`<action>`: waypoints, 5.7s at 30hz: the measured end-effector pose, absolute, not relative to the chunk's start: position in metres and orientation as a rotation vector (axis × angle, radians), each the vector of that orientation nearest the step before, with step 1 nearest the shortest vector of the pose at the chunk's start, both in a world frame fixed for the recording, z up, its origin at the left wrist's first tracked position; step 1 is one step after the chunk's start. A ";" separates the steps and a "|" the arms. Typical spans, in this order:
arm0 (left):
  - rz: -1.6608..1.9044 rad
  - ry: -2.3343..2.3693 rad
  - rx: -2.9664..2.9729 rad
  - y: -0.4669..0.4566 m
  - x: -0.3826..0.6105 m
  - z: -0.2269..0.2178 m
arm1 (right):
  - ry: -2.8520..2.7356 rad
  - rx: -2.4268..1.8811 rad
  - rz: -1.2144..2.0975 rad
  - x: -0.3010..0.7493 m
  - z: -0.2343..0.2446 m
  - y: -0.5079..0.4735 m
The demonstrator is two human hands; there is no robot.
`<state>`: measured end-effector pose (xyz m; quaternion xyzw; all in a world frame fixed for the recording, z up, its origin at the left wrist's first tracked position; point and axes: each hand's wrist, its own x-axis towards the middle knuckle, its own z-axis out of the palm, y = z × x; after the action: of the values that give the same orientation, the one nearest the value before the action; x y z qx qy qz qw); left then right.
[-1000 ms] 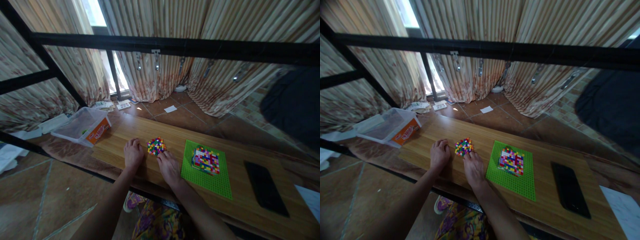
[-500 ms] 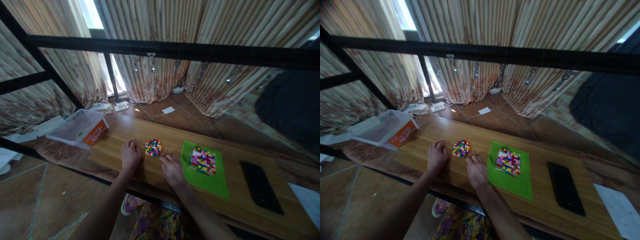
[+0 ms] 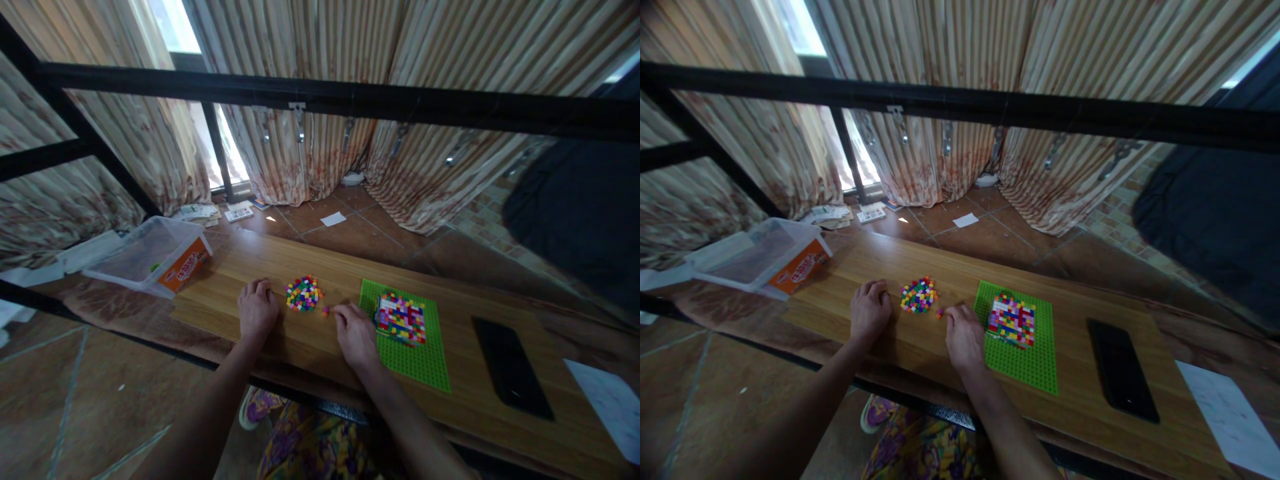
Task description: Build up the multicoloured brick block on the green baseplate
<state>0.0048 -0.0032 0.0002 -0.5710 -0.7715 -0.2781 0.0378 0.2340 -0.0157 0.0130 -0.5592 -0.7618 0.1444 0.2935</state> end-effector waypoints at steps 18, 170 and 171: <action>-0.858 -2.373 -1.732 -0.002 0.005 0.001 | -2.201 -1.480 0.479 0.226 0.016 0.002; -0.841 -2.353 -1.748 -0.001 0.003 0.001 | -0.814 -1.379 1.064 0.380 0.020 0.021; -0.845 -2.353 -1.750 -0.001 0.004 0.002 | -0.807 -1.369 1.075 0.381 0.020 0.021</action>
<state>0.0036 -0.0015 0.0020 -0.5729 -0.7702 -0.2766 0.0448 0.3807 0.0207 0.0200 -0.5842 -0.3444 0.4590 0.5740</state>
